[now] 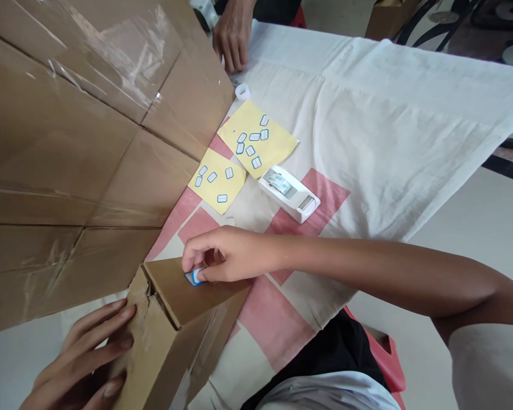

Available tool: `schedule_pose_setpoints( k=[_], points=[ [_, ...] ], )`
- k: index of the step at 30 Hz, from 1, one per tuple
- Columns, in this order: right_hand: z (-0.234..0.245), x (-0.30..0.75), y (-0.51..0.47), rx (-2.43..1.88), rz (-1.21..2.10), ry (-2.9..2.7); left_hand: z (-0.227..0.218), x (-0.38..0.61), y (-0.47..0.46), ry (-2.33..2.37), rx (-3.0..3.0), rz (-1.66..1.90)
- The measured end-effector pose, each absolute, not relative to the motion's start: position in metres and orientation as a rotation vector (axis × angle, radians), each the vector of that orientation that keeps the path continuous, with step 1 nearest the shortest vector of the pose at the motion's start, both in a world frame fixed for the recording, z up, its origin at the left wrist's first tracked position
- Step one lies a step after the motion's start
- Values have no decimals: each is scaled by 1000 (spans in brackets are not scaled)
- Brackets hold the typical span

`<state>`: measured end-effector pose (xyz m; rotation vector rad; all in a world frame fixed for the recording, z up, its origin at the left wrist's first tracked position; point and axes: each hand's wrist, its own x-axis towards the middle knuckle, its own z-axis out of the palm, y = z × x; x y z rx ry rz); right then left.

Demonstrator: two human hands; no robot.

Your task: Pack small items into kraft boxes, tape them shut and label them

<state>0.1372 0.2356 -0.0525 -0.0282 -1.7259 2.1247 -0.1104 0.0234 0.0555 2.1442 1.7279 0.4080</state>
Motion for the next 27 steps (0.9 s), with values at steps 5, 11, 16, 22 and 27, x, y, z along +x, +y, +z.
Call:
schedule_pose_setpoints(
  k=[5,11,16,22,27],
  points=[
    [-53,137,235,-14,2154,-1712,58,-103,22,1792,2099,358],
    [-52,137,236,7,2109,-1766,57,-103,19,1785,2121,345],
    [-51,138,237,20,2083,-1783,56,-104,18,1762,2112,360],
    [-52,139,237,25,2063,-1790,57,-104,22,1701,2137,393],
    [-51,139,237,32,2052,-1801,56,-102,19,1752,2101,388]
  ],
)
